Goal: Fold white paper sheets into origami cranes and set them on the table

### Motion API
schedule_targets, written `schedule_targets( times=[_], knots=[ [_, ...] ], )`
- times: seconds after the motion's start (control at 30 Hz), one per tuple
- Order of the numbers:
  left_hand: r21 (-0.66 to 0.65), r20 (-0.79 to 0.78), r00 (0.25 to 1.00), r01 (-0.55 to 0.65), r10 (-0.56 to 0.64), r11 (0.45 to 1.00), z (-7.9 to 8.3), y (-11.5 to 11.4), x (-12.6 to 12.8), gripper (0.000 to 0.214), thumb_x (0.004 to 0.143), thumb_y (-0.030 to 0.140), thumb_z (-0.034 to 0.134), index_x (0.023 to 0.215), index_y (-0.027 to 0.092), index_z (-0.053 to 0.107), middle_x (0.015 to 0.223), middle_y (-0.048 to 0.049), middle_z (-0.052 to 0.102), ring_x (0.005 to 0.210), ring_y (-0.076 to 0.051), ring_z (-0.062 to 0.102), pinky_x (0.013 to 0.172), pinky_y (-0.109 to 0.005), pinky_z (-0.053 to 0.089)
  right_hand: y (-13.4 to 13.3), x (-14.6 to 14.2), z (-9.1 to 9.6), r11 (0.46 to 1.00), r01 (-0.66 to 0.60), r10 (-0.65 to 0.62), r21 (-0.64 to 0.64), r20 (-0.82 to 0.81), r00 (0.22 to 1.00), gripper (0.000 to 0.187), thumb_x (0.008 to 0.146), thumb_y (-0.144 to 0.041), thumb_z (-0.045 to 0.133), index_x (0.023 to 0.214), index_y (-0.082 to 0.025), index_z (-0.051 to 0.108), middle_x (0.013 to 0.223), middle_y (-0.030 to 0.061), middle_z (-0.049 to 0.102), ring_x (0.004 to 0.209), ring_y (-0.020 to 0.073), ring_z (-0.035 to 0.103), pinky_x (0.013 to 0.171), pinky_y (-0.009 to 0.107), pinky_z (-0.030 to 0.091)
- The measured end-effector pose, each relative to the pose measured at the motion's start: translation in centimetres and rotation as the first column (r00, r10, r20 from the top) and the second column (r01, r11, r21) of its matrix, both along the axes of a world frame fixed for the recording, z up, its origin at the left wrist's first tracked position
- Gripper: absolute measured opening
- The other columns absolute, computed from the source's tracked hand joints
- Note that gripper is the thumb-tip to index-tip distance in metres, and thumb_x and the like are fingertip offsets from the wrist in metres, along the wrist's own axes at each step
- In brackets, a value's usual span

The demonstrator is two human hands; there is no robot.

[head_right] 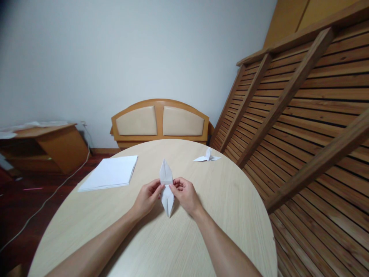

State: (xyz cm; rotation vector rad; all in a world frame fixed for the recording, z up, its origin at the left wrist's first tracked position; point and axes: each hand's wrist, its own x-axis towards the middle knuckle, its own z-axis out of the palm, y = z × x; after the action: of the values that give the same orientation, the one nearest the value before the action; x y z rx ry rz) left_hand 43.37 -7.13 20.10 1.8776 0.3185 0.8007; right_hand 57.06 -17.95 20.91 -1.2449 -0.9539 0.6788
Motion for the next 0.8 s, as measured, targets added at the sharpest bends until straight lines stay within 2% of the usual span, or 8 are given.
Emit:
schedule_targets(
  times=[0.23, 0.4, 0.6, 0.8],
  knots=[
    [-0.054, -0.042, 0.997, 0.069, -0.071, 0.996, 0.3, 0.1, -0.1, 0.04, 0.093, 0.044, 0.055, 0.109, 0.011, 0.071, 0.071, -0.0023, 0.065, 0.058, -0.012, 0.049, 0.054, -0.022, 0.037, -0.2, 0.7, -0.3, 0.999, -0.029, 0.029, -0.037, -0.009, 1.0, 0.041, 0.071, -0.054, 0.08, 0.073, -0.017, 0.063, 0.065, -0.0004, 0.066, 0.057, 0.0124, 0.058, 0.056, 0.025, 0.047],
    [-0.06, -0.06, 0.994, 0.093, -0.097, 0.994, 0.2, 0.2, -0.1, 0.042, 0.093, 0.045, 0.054, 0.111, 0.011, 0.071, 0.076, -0.0036, 0.068, 0.059, -0.012, 0.048, 0.055, -0.022, 0.036, -0.3, 0.8, -0.2, 0.995, -0.081, 0.078, -0.063, -0.051, 0.996, 0.043, 0.068, -0.056, 0.081, 0.069, -0.017, 0.061, 0.063, -0.0009, 0.066, 0.054, 0.0118, 0.058, 0.053, 0.024, 0.047],
    [-0.127, -0.061, 0.988, 0.135, -0.144, 0.983, 0.7, 0.0, 0.0, 0.047, 0.091, 0.05, 0.056, 0.111, 0.01, 0.07, 0.076, -0.0038, 0.067, 0.059, -0.012, 0.047, 0.055, -0.022, 0.035, -0.2, 1.0, -0.3, 0.998, -0.06, 0.059, -0.024, -0.018, 0.998, 0.042, 0.071, -0.057, 0.078, 0.076, -0.016, 0.068, 0.065, -0.0006, 0.067, 0.053, 0.0116, 0.057, 0.052, 0.024, 0.046],
    [-0.171, -0.058, 0.979, 0.184, -0.196, 0.968, 0.8, -0.3, -0.2, 0.045, 0.089, 0.05, 0.06, 0.107, 0.011, 0.072, 0.079, -0.0046, 0.069, 0.062, -0.013, 0.05, 0.056, -0.022, 0.036, -0.3, 1.1, -0.6, 0.996, -0.07, 0.071, -0.051, 0.014, 0.997, 0.043, 0.073, -0.056, 0.077, 0.065, -0.018, 0.058, 0.058, -0.0029, 0.062, 0.052, 0.0108, 0.054, 0.052, 0.024, 0.041]
  ],
)
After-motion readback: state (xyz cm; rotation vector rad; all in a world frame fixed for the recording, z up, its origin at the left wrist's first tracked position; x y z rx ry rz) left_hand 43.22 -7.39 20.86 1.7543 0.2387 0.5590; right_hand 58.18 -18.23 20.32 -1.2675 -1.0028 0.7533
